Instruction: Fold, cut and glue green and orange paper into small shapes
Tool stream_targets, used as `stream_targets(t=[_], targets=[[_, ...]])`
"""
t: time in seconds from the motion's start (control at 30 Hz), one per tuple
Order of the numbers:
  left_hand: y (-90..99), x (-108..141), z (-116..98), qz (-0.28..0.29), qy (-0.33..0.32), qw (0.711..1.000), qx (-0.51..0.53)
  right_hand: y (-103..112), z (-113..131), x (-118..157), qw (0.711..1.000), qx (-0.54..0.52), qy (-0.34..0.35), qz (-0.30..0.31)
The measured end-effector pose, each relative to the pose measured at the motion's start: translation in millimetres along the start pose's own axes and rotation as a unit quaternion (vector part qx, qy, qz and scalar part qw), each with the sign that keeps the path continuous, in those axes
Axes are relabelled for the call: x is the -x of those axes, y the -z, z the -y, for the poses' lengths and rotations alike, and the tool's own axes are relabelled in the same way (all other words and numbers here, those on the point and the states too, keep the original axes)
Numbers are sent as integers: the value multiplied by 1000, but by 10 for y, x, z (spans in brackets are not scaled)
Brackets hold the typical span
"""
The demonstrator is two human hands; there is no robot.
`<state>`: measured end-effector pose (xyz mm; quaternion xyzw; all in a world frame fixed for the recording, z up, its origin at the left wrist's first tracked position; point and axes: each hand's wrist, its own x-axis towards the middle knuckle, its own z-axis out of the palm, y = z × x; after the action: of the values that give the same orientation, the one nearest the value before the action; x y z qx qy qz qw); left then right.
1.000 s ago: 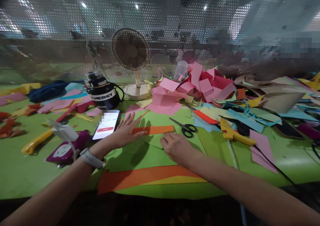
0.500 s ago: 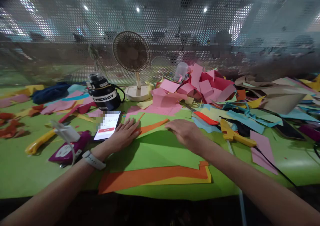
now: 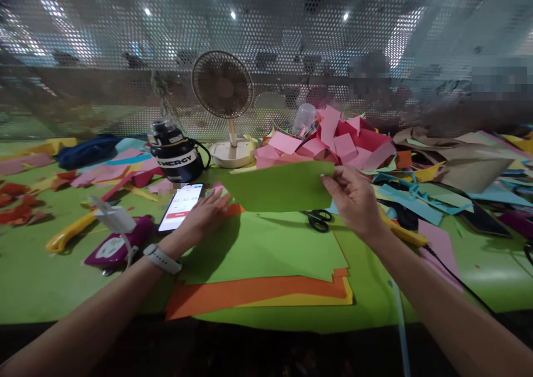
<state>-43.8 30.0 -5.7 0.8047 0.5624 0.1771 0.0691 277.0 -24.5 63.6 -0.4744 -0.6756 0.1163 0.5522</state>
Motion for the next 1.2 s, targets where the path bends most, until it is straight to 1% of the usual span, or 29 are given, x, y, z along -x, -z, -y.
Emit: stream_targets(t=[0.03,0.1,0.13,0.17,0.2,0.23,0.27,0.3,0.33,0.37,0.4,0.47,0.5,0.53,0.57,0.6,0.63,0.7,0.73,0.77,0.8,0.83,0.9,0.93,0.97,1.07,1.13,1.17,1.2], targets=[[41,-14,0,-54,-4,998,34,-17,-5,19,999,-24,-13,-27],[148,-35,-10,-128,9,989,76,-63,6,103,996,-46,-22,-70],[209,-40,-21,-178,21,977,119,-87,24,166,996,-43,-18,-82],[271,-37,-37,-210,27,967,138,-108,49,239,996,-33,-6,-83],[333,-25,-58,-252,27,954,159,-124,81,317,997,-15,15,-70],[390,-2,-85,-300,11,937,177,-135,120,393,998,4,48,-42],[441,34,-116,-348,-18,919,186,-140,163,463,996,18,93,3],[484,81,-151,-360,-72,912,182,-140,209,525,988,23,143,56],[517,138,-189,-326,-148,920,158,-136,254,575,976,22,190,105],[539,201,-226,-291,-222,922,123,-127,297,616,962,20,230,145],[551,265,-260,-250,-283,922,90,-115,335,649,949,20,261,176],[546,378,-310,-166,-362,916,43,-81,385,696,928,33,301,216],[531,418,-323,-121,-385,914,32,-60,394,712,920,40,312,232],[508,446,-327,-85,-415,905,31,-39,391,722,916,41,314,246],[479,462,-324,-63,-438,896,34,-20,373,725,916,38,304,259],[444,469,-315,-51,-456,888,42,-5,341,720,922,36,279,267],[404,470,-303,-48,-470,880,50,3,292,706,932,42,237,270],[315,474,-282,-48,-478,875,64,-5,151,653,954,93,121,258],[271,482,-276,-41,-475,877,67,-21,63,618,957,138,62,245],[229,497,-274,-26,-470,880,63,-42,-32,580,955,191,20,227],[192,518,-276,-6,-458,888,53,-64,-128,541,944,242,6,225],[160,543,-282,14,-447,894,39,-83,-221,503,929,278,9,246],[114,599,-299,42,-432,901,17,-104,-385,430,903,314,34,292],[99,625,-310,49,-429,902,12,-104,-453,396,893,324,46,308],[91,649,-320,51,-429,902,10,-99,-509,362,888,334,53,311],[96,704,-353,54,-434,899,-8,-90,-600,274,887,369,44,274],[118,733,-381,59,-435,898,-35,-130,-576,238,893,373,38,248],[131,747,-397,60,-434,898,-48,-172,-534,230,899,357,39,250],[142,761,-413,62,-434,897,-60,-230,-475,228,906,327,43,265]])
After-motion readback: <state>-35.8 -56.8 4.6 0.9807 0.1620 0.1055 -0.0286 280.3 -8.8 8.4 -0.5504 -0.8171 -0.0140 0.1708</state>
